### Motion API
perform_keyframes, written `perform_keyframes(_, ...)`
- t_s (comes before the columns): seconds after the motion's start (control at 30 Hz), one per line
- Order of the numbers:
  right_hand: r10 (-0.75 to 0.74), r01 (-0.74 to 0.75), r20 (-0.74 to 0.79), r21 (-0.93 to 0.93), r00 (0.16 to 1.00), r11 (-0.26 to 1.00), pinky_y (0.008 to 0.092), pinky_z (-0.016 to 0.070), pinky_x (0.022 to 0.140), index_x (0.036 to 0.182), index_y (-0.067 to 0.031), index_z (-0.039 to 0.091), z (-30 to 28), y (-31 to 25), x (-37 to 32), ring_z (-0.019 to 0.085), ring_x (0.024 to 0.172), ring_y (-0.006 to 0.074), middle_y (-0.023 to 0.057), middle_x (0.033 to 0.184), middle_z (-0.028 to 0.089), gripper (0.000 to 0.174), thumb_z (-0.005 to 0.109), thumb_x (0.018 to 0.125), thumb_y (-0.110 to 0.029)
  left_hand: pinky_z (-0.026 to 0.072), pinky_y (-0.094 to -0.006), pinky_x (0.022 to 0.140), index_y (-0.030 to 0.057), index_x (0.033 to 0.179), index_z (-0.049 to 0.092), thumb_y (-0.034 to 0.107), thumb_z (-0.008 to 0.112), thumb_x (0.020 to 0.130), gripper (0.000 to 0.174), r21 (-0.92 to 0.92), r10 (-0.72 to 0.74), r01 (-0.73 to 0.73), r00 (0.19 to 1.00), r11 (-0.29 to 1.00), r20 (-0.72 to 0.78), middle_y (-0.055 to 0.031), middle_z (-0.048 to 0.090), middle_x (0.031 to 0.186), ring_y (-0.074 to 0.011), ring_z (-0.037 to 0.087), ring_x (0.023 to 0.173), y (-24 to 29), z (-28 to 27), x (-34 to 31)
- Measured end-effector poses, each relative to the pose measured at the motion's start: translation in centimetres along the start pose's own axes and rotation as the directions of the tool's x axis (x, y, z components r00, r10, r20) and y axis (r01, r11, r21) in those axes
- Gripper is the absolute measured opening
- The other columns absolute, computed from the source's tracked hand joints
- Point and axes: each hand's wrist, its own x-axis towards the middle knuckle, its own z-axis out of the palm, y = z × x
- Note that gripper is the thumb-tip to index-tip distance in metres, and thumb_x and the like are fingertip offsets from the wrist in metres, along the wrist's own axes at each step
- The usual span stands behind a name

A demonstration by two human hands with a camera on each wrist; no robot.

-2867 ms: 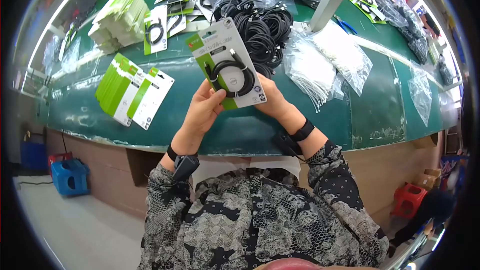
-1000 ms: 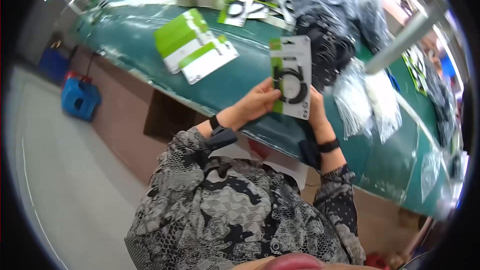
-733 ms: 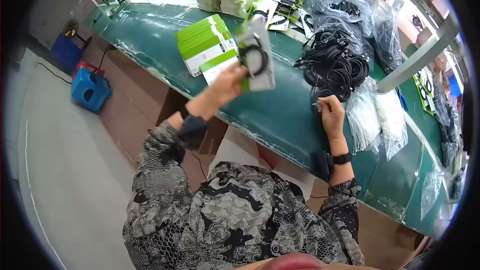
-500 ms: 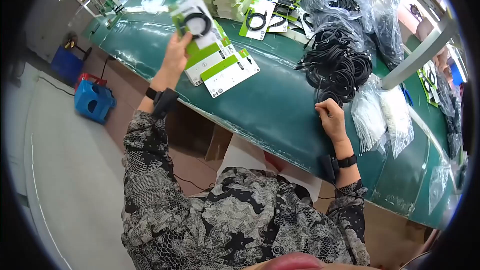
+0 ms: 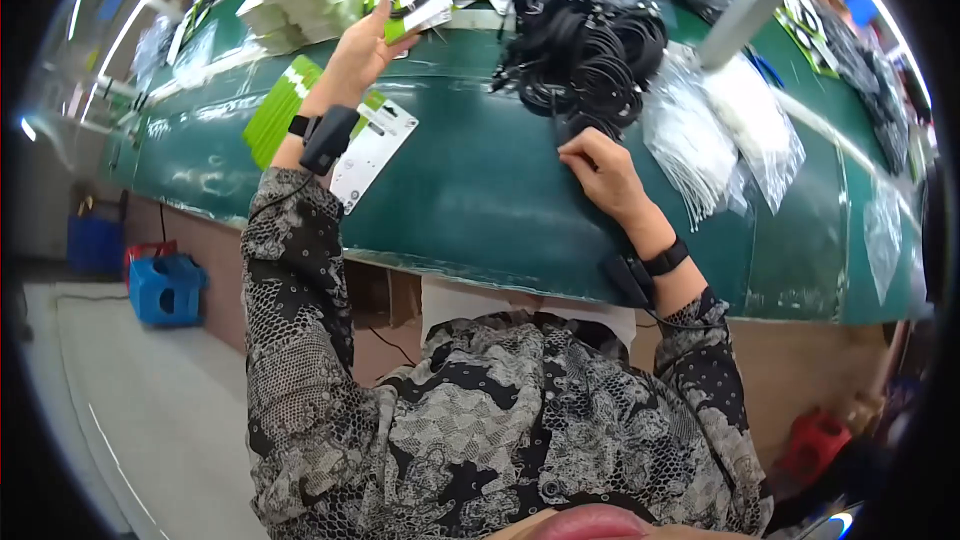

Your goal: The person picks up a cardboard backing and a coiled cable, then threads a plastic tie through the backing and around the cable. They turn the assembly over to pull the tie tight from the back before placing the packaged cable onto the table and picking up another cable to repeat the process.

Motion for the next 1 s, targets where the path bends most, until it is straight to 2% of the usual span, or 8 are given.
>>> perform_keyframes(0.13,-0.009,0.002,-0.091,-0.086,0.996,0.996,0.0285,0.0456,0.063,0.086,-0.0003,0.06,-0.2,0.8,0.0,0.057,0.072,0.0236,0.0098,0.077,0.057,0.011,0.065,0.076,0.004,0.0496,-0.0334,0.08,0.005,0.112,0.058,0.025,0.063,0.088,0.032,0.291,0.084,-0.077,0.996,0.953,-0.012,-0.0064,0.059,0.107,-0.0165,0.058,0.096,-2.9,1.6,1.6)
perform_keyframes(0.2,-0.03,0.019,-0.051,-0.214,0.998,0.977,0.029,0.0457,0.065,0.088,-0.0013,0.06,-0.8,0.7,-0.1,0.057,0.074,0.0238,0.0092,0.079,0.057,0.015,0.065,0.076,0.004,0.0486,-0.0341,0.079,0.005,0.11,0.059,0.03,0.067,0.084,0.037,0.792,0.375,-0.37,0.906,0.486,0.194,-0.0095,0.06,0.101,-0.0183,0.058,0.09,-5.8,3.3,0.0)
perform_keyframes(0.33,-0.066,0.112,0.11,-0.48,0.992,0.87,0.0295,0.0455,0.07,0.096,-0.0047,0.06,-0.8,-0.7,-0.3,0.057,0.08,0.0239,0.0081,0.083,0.057,0.024,0.065,0.075,0.005,0.0497,-0.032,0.073,0.0015,0.108,0.06,0.024,0.068,0.082,0.036,0.78,0.541,-0.616,0.695,0.111,0.473,-0.0128,0.06,0.097,-0.019,0.06,0.089,-7.2,6.4,-3.6)
perform_keyframes(0.5,0.008,0.003,0.038,-0.264,0.999,0.965,0.0278,0.0438,0.08,0.108,-0.0085,0.056,-0.5,-1.3,-1.0,0.057,0.09,0.0206,0.0057,0.092,0.057,0.033,0.064,0.078,0.002,0.05,-0.0274,0.067,0.0011,0.102,0.063,0.021,0.062,0.087,0.025,0.736,0.435,-0.511,0.841,0.443,0.322,-0.011,0.063,0.092,-0.0166,0.062,0.082,-5.9,5.7,-7.2)
perform_keyframes(0.57,0.031,-0.031,-0.009,-0.089,0.999,0.996,0.0274,0.0433,0.083,0.111,-0.0091,0.055,0.1,-1.4,-0.9,0.057,0.093,0.0193,0.0045,0.095,0.058,0.035,0.063,0.079,0.002,0.0506,-0.0253,0.064,0.0022,0.1,0.065,0.021,0.054,0.093,0.023,0.629,-0.065,-0.187,0.932,0.755,0.356,-0.0079,0.066,0.089,-0.0137,0.063,0.076,-5.5,5.9,-10.1)
perform_keyframes(0.7,0.122,-0.066,-0.094,0.461,0.988,0.885,0.0286,0.0428,0.089,0.118,-0.0068,0.05,1.1,-2.4,-1.2,0.056,0.098,0.0158,0.0025,0.102,0.058,0.036,0.06,0.084,0.002,0.0482,-0.0239,0.071,0.0018,0.118,0.06,0.026,0.048,0.097,0.034,0.519,-0.423,0.106,0.725,0.848,0.544,-0.0061,0.064,0.101,-0.0103,0.061,0.084,-6.8,12.3,-16.6)
perform_keyframes(0.87,0.412,-0.159,-0.017,0.908,0.911,0.389,0.03,0.0439,0.089,0.125,-0.0046,0.045,0.5,-4.3,-1.7,0.055,0.1,0.0141,0.0034,0.109,0.056,0.036,0.055,0.09,0.001,0.0466,-0.0237,0.075,0.0029,0.127,0.052,0.025,0.047,0.098,0.037,0.024,-0.345,0.427,0.694,0.904,0.632,-0.0064,0.057,0.119,-0.0082,0.057,0.09,-10.9,17.3,-19.9)
perform_keyframes(1.0,0.498,-0.214,0.002,0.904,0.867,0.369,0.0291,0.0455,0.084,0.127,-0.0043,0.045,0.4,-5.2,-4.0,0.055,0.097,0.0143,0.0051,0.109,0.056,0.034,0.052,0.093,-0.006,0.0448,-0.0242,0.077,0.0041,0.133,0.045,0.024,0.046,0.099,0.04,-0.205,0.145,-0.09,0.952,0.975,0.27,-0.0058,0.05,0.127,-0.0087,0.052,0.092,-12.2,19.7,-19.7)
